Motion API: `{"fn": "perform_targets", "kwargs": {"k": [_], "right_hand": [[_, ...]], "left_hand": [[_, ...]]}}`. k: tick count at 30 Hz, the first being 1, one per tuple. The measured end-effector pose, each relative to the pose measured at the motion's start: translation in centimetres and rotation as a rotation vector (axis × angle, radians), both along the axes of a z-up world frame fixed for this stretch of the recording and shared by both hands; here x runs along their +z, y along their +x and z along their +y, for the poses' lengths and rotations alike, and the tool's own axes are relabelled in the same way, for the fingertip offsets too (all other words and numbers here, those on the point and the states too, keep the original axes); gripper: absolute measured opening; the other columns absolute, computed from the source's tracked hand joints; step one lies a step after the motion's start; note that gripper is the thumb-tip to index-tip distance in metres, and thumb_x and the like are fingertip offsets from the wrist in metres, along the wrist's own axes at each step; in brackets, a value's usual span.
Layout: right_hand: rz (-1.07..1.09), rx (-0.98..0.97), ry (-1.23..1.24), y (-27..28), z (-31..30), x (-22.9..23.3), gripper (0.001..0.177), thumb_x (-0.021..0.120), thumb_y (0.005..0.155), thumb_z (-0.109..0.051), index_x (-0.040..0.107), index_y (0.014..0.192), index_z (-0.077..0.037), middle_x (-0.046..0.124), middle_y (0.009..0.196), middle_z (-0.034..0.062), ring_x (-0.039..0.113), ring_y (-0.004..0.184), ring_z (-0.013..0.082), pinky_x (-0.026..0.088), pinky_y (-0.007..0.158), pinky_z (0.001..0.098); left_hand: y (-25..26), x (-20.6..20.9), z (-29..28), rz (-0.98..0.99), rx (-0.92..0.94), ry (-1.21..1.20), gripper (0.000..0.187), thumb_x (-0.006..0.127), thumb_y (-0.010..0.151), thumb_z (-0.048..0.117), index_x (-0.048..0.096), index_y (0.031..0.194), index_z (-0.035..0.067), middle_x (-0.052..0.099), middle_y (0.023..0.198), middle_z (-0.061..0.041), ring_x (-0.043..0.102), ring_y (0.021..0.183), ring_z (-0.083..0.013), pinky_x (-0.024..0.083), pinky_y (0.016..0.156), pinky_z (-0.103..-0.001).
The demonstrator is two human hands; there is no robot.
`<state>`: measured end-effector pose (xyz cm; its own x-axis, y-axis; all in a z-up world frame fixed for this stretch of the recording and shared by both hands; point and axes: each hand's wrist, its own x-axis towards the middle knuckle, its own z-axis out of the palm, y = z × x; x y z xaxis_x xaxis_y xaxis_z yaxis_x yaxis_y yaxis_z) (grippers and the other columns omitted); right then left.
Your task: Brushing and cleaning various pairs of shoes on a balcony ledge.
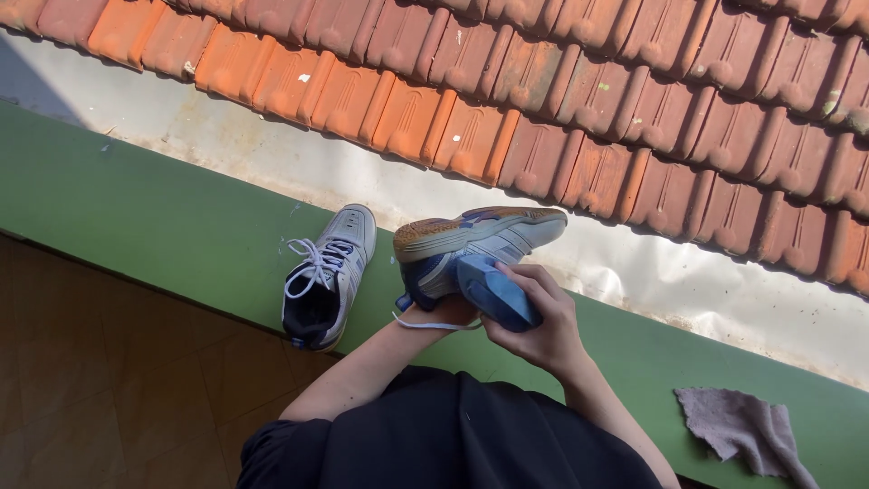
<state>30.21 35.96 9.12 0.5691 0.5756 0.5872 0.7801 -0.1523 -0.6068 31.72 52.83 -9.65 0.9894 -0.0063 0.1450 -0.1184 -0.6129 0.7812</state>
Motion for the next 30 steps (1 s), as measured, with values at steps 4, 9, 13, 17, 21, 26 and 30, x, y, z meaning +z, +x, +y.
{"fn": "perform_targets", "kwargs": {"k": [4,9,13,17,21,26,30], "right_hand": [[-0.002,-0.042,-0.034,2.5,-1.0,-1.7,0.051,0.085,0.071,-0.014,0.069,0.117,0.001,0.071,0.110,0.0140,0.073,0.097,0.0225,0.058,0.084,0.0328],[0.156,-0.215,0.018,1.9,0.0,-1.9,0.051,0.085,0.073,-0.017,0.066,0.117,0.002,0.072,0.108,0.0150,0.073,0.097,0.0242,0.058,0.086,0.0335],[-0.103,0.015,0.014,1.7,0.0,-0.4,0.053,0.085,0.069,-0.016,0.067,0.115,0.003,0.071,0.112,0.0175,0.072,0.102,0.0259,0.057,0.087,0.0340],[0.200,-0.201,-0.048,4.0,-1.1,-2.5,0.049,0.085,0.074,-0.019,0.068,0.117,-0.001,0.074,0.105,0.0123,0.075,0.093,0.0222,0.059,0.084,0.0320],[0.129,-0.057,-0.048,1.4,0.7,-0.3,0.052,0.085,0.071,-0.019,0.069,0.116,0.000,0.073,0.103,0.0131,0.073,0.091,0.0221,0.058,0.082,0.0330],[0.014,-0.017,-0.068,3.7,-0.3,-1.4,0.054,0.085,0.070,-0.019,0.069,0.118,-0.001,0.072,0.107,0.0142,0.072,0.095,0.0213,0.057,0.083,0.0331],[0.235,-0.181,-0.081,3.6,-0.1,-2.3,0.052,0.086,0.073,-0.021,0.068,0.118,-0.002,0.073,0.101,0.0110,0.073,0.088,0.0204,0.058,0.082,0.0332]], "left_hand": [[-0.6,0.1,0.4,-0.025,0.023,0.045,0.050,0.051,0.102,0.031,0.045,0.146,0.008,0.051,0.147,-0.014,0.048,0.135,-0.0285,0.039,0.111,-0.046],[-0.8,0.6,0.1,-0.077,0.065,0.082,0.049,0.053,0.100,0.032,0.047,0.144,0.009,0.053,0.145,-0.014,0.049,0.134,-0.0293,0.040,0.110,-0.046],[-1.2,1.3,0.5,-0.106,0.091,0.128,0.049,0.055,0.099,0.033,0.049,0.142,0.010,0.054,0.143,-0.014,0.050,0.132,-0.0299,0.041,0.109,-0.046],[-2.0,1.8,0.0,-0.127,0.121,0.157,0.049,0.056,0.098,0.033,0.050,0.141,0.010,0.055,0.142,-0.015,0.052,0.131,-0.0306,0.041,0.108,-0.047],[-1.5,3.0,-0.3,-0.169,0.150,0.195,0.049,0.057,0.097,0.033,0.052,0.139,0.011,0.056,0.140,-0.015,0.053,0.130,-0.0312,0.042,0.107,-0.047],[-1.7,4.4,0.3,-0.211,0.183,0.261,0.048,0.059,0.095,0.034,0.054,0.137,0.011,0.057,0.138,-0.015,0.054,0.129,-0.0320,0.043,0.106,-0.048],[-1.4,5.6,0.1,-0.256,0.214,0.299,0.048,0.061,0.094,0.035,0.055,0.136,0.012,0.058,0.137,-0.015,0.055,0.127,-0.0327,0.044,0.106,-0.048]]}}
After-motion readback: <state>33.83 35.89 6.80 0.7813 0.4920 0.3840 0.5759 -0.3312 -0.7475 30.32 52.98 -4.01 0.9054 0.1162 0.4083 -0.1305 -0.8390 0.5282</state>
